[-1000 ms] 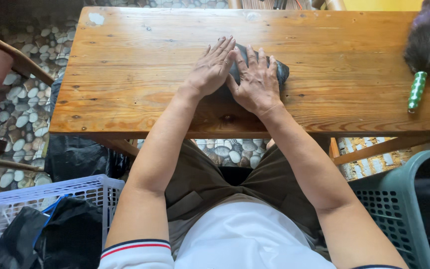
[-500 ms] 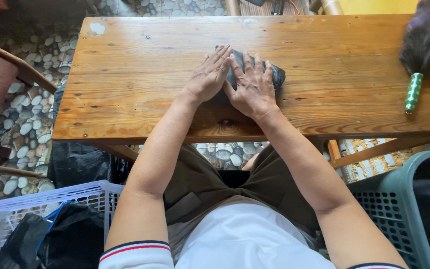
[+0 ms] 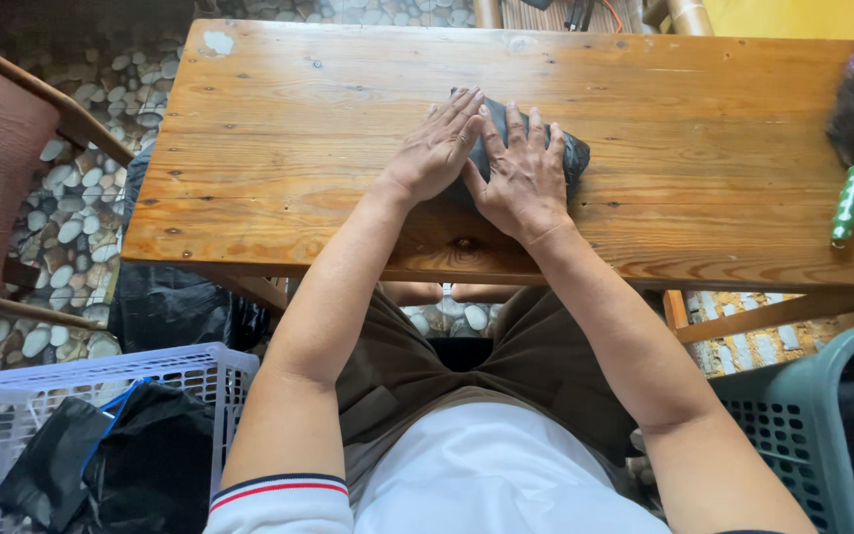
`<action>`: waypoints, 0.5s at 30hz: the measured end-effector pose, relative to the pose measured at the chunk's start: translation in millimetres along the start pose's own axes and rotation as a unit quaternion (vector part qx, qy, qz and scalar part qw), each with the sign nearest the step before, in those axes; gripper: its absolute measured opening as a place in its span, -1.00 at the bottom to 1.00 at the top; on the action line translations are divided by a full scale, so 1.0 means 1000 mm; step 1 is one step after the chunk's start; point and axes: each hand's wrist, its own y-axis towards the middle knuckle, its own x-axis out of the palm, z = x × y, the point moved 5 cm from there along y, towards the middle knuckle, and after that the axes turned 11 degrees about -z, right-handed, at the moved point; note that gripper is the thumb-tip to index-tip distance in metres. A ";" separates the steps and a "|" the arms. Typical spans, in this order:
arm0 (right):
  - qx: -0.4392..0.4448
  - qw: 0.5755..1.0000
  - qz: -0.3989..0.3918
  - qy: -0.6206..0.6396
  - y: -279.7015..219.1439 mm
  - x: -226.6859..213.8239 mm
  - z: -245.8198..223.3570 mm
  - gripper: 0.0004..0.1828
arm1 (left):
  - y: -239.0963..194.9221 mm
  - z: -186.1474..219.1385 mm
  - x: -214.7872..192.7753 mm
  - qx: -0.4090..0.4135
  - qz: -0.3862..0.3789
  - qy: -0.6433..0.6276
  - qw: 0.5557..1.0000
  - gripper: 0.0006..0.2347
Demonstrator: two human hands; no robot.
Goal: The person folds a large black plastic sheet on a wooden table, repeatedly folding it into a smaller rectangular shape. They then place the folded sheet into a black zippered pouch and close it.
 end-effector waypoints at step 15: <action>-0.002 1.000 0.012 0.025 -0.007 -0.015 0.000 -0.16 | -0.008 -0.016 -0.015 -0.254 0.099 0.036 0.961 -0.09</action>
